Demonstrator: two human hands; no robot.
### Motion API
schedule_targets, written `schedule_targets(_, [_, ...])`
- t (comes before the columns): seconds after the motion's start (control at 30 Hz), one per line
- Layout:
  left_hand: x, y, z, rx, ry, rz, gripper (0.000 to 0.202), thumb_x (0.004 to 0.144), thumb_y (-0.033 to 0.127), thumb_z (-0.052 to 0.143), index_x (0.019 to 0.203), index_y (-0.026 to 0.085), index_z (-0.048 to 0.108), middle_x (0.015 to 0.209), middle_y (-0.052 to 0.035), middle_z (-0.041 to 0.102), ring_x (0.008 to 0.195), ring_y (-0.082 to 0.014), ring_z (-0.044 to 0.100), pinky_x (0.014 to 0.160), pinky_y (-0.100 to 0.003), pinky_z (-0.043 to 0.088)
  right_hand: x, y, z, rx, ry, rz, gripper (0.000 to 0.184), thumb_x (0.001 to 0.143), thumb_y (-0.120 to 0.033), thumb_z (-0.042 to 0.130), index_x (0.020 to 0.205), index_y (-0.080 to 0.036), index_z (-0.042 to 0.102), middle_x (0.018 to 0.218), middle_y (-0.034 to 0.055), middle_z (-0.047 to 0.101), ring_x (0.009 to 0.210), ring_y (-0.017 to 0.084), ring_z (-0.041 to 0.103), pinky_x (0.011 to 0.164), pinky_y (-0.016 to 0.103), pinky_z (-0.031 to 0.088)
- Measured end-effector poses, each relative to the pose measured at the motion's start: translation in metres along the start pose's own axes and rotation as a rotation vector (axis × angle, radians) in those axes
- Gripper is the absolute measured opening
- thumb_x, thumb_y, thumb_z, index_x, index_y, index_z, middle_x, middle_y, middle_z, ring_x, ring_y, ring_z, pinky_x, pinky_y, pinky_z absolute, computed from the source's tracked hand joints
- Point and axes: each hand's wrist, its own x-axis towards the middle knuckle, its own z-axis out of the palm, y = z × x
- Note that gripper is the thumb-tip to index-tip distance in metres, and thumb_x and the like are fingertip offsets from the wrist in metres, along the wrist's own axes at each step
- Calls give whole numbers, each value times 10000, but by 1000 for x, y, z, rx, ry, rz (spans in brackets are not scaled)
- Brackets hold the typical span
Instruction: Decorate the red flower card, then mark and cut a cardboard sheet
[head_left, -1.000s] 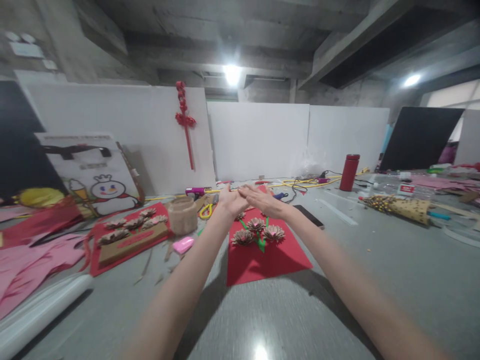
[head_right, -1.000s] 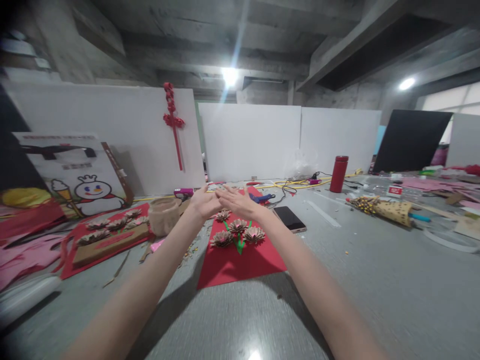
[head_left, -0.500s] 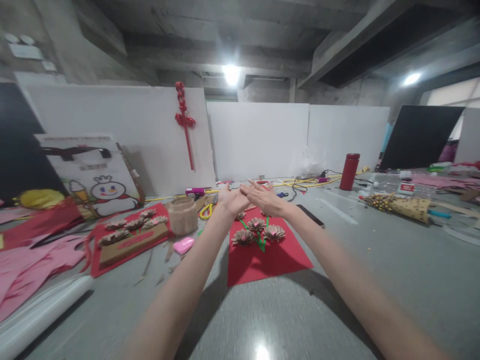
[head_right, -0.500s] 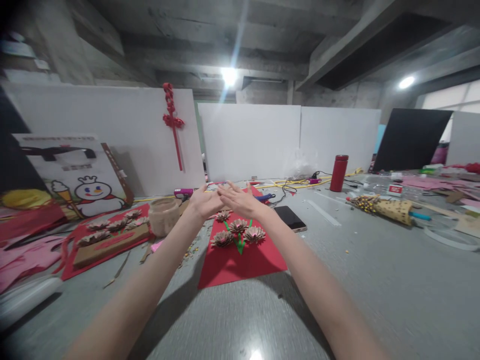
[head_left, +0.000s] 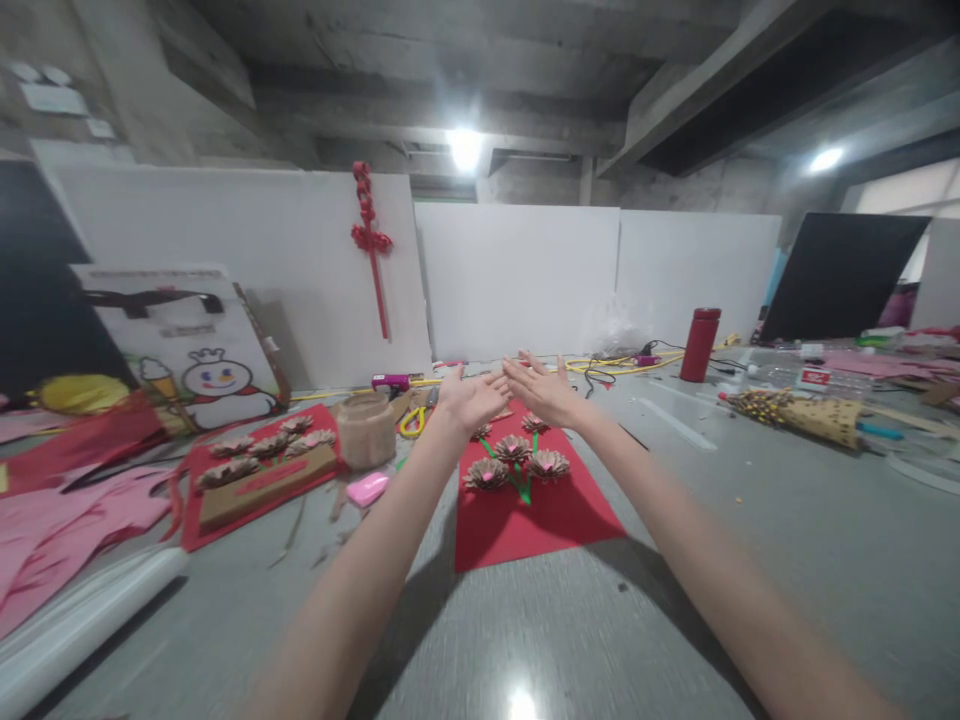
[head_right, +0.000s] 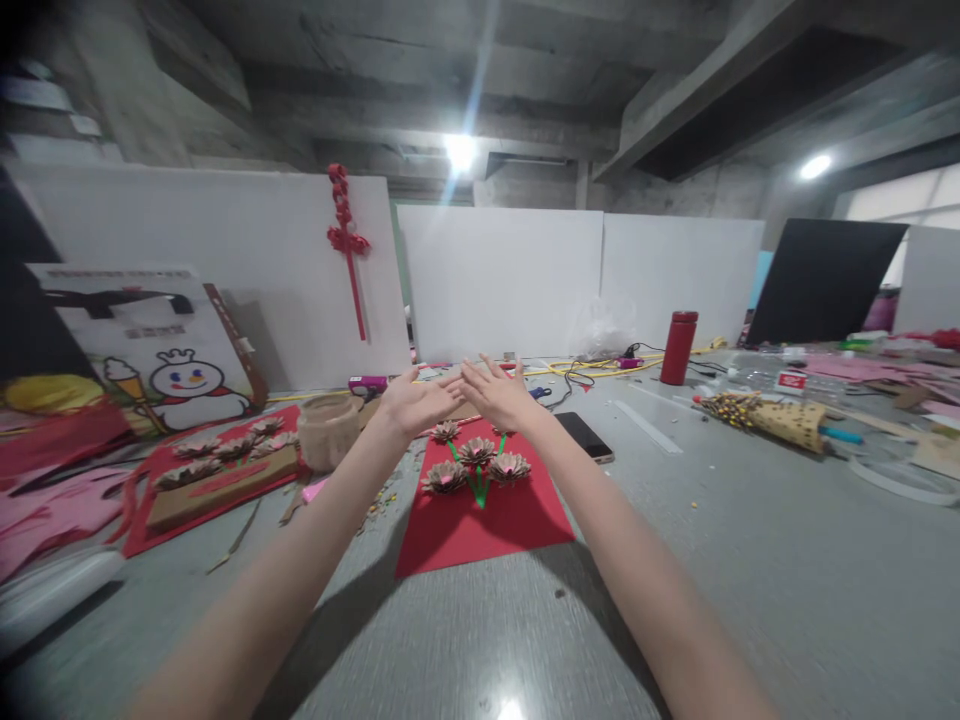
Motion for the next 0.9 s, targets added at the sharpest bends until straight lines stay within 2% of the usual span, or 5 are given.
schedule_targets(0.27, [-1, 3, -1, -50, 61, 6, 602, 826, 430, 87, 1110, -31, 350, 969, -228, 519, 753, -229, 573, 599, -358, 479, -2, -12, -6, 356, -160, -187, 459, 836, -472, 111, 1271, -338, 168, 1346, -73, 170, 1248, 180, -14, 901, 537, -179])
schedule_targets(0.43, [2, 7, -6, -93, 92, 25, 513, 834, 402, 107, 1084, 52, 385, 979, -190, 521, 638, -186, 551, 450, -302, 450, 0, -14, -13, 501, -18, -142, 445, 849, -432, 75, 1277, -336, 146, 1348, -63, 173, 1248, 169, 6, 926, 529, -136])
schedule_targets(0.53, [2, 6, -6, -86, 63, 35, 476, 838, 386, 104, 1046, 87, 410, 984, -178, 523, 649, -185, 553, 469, -311, 455, 1, -13, -13, 439, 97, -83, 446, 850, -418, 64, 1280, -328, 144, 1354, -60, 146, 1249, 179, 16, 923, 553, -105])
schedule_targets(0.73, [-1, 0, 1, -28, 81, -34, 546, 836, 410, 86, 1080, 17, 375, 916, -192, 548, 661, -197, 577, 509, -313, 467, 2, -3, 1, 136, -53, -127, 448, 842, -445, 118, 1272, -333, 180, 1337, -75, 196, 1248, 196, 31, 908, 552, -148])
schedule_targets(0.9, [-2, -3, 3, -44, 79, -45, 599, 817, 461, 104, 1108, 5, 362, 975, -225, 532, 774, -245, 576, 573, -358, 469, 0, 2, 2, 124, -93, -54, 467, 844, -441, 89, 1288, -303, 126, 1351, -57, 149, 1248, 193, 5, 907, 550, -147])
